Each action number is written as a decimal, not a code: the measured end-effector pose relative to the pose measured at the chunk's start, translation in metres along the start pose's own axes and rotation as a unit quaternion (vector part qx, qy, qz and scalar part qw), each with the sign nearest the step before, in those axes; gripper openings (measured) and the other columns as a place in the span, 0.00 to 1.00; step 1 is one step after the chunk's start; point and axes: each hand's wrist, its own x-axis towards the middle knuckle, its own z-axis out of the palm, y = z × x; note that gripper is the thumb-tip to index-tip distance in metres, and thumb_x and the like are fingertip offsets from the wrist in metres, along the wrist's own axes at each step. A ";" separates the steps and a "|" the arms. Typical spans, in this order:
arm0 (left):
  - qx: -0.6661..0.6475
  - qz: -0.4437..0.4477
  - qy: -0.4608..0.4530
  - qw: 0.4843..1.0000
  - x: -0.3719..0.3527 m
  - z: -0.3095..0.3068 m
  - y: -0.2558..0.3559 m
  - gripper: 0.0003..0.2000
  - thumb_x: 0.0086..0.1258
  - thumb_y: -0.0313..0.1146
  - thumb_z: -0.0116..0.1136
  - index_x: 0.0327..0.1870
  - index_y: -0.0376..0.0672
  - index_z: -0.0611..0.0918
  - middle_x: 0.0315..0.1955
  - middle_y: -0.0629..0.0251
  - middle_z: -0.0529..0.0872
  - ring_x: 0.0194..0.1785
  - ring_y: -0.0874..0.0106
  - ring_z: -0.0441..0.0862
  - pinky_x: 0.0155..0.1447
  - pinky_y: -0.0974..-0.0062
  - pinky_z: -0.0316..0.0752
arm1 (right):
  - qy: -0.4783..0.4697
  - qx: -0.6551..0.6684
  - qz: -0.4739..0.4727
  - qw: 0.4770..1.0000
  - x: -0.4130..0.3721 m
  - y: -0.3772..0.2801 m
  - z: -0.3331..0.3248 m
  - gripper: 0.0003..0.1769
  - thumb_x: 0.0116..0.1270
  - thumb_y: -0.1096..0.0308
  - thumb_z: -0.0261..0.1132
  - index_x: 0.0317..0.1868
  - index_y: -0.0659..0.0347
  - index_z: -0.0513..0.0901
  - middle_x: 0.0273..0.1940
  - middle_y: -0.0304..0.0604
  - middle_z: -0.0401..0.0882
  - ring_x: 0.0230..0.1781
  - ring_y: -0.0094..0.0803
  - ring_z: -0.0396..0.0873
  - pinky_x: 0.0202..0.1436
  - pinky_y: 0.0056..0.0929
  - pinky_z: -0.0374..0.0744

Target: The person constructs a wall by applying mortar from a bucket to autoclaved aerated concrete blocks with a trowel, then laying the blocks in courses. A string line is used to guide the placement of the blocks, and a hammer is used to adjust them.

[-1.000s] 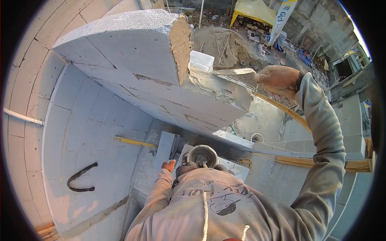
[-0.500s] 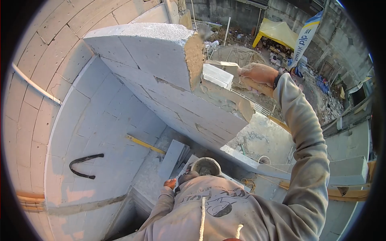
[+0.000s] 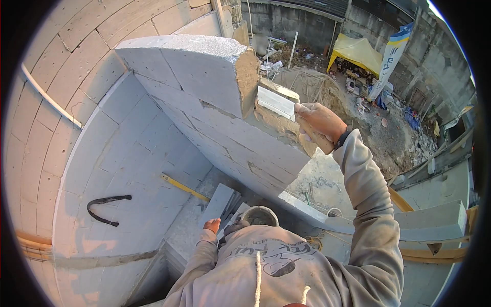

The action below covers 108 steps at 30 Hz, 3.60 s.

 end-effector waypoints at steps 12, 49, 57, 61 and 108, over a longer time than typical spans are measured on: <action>0.164 0.069 -0.017 0.984 -0.039 0.009 -0.013 0.25 0.64 0.58 0.44 0.39 0.45 0.83 0.40 0.51 0.84 0.45 0.50 0.80 0.50 0.56 0.72 | 0.161 -0.244 -0.151 0.944 -0.016 -0.038 -0.017 0.23 0.74 0.54 0.48 0.40 0.69 0.77 0.38 0.63 0.79 0.43 0.62 0.75 0.48 0.49 0.72; 0.169 0.022 -0.090 0.981 -0.028 -0.045 0.003 0.14 0.70 0.39 0.40 0.42 0.49 0.81 0.42 0.53 0.84 0.46 0.53 0.82 0.48 0.57 0.76 | -0.111 0.066 0.007 0.992 0.083 0.019 0.215 0.16 0.58 0.61 0.68 0.37 0.67 0.80 0.26 0.41 0.78 0.21 0.28 0.76 0.27 0.29 0.74; 0.243 0.113 -0.042 0.963 0.012 -0.081 -0.005 0.14 0.71 0.43 0.42 0.42 0.49 0.80 0.41 0.53 0.84 0.46 0.51 0.80 0.50 0.56 0.74 | -0.049 0.100 0.010 0.994 0.092 0.015 0.207 0.10 0.59 0.65 0.67 0.30 0.64 0.78 0.23 0.39 0.75 0.19 0.28 0.74 0.24 0.29 0.72; 0.208 0.051 -0.061 0.975 0.022 -0.086 0.007 0.15 0.71 0.45 0.42 0.42 0.47 0.80 0.42 0.52 0.83 0.48 0.50 0.80 0.52 0.56 0.73 | -0.045 0.174 0.048 0.983 0.084 0.028 0.208 0.10 0.60 0.65 0.66 0.29 0.63 0.77 0.22 0.38 0.74 0.17 0.27 0.73 0.22 0.28 0.72; 0.224 0.007 -0.163 0.961 0.081 -0.112 0.034 0.25 0.70 0.54 0.42 0.52 0.45 0.81 0.56 0.51 0.79 0.61 0.53 0.73 0.64 0.61 0.67 | 0.100 0.269 0.072 0.955 -0.023 -0.006 0.268 0.17 0.67 0.56 0.62 0.36 0.66 0.75 0.25 0.40 0.76 0.20 0.23 0.74 0.23 0.23 0.74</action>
